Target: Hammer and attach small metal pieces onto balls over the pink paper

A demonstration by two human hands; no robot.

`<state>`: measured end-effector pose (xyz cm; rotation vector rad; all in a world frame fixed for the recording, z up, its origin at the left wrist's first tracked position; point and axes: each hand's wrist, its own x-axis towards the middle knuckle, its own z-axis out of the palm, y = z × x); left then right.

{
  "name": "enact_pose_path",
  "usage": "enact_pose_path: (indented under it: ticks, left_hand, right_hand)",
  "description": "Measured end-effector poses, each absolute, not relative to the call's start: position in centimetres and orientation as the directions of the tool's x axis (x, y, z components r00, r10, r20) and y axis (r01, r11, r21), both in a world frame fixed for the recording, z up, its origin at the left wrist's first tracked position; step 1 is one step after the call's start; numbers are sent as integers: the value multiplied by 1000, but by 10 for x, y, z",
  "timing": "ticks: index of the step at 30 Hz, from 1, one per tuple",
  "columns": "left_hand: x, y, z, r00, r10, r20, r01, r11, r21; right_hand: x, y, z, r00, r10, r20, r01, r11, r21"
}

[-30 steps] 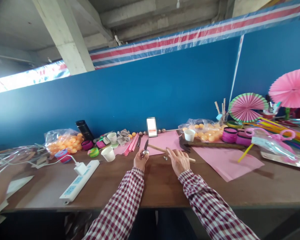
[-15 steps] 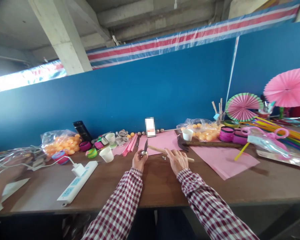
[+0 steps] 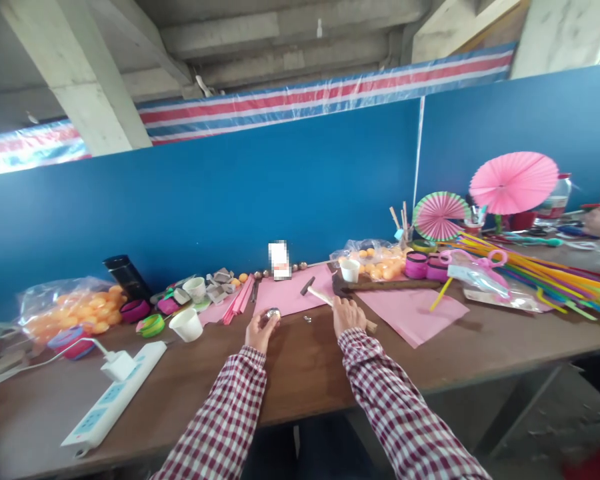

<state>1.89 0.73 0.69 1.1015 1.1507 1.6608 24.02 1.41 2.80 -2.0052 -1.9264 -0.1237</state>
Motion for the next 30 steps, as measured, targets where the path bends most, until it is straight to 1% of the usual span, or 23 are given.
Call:
enact_pose_path:
  ticks: [3,9,13,15,17,20,22,25,30]
  left_hand:
    - [19,7,8,-302,935,186,-147,-239,960]
    - [18,6,9,-258,945,203,-128,-241,962]
    - [19,4,10,-246,946,213,-123,-248,961]
    - [21,3,10,-254,937,238,-101,-271,957]
    - [23,3,10,-278,924,262,-79,-294,953]
    - [23,2,11,-279,921,271,-77,-302,950]
    - [21,2,10,-248,931,269,-93,-299,950]
    - [18,2,9,-203,942,267,-114,-293,949]
    - [17,2,8,-202,946,255,-131,-284,950]
  right_hand:
    - [239,16,28,99,955,279,980,-44,-195]
    - [239,14,32,123,957,264,981,-77,-177]
    - [237,8,39,137,951,276,982,-94,-162]
    - [233,5,42,144,940,308,982,-98,-159]
    - [227,3,42,90,925,368,986,-31,-164]
    - [215,1,35,-113,893,436,960,211,-182]
    - [206,1,28,-182,879,441,927,303,-221]
    - [198,3,21,-160,896,414,913,294,-283]
    - [196,7,21,-117,926,360,889,259,-378]
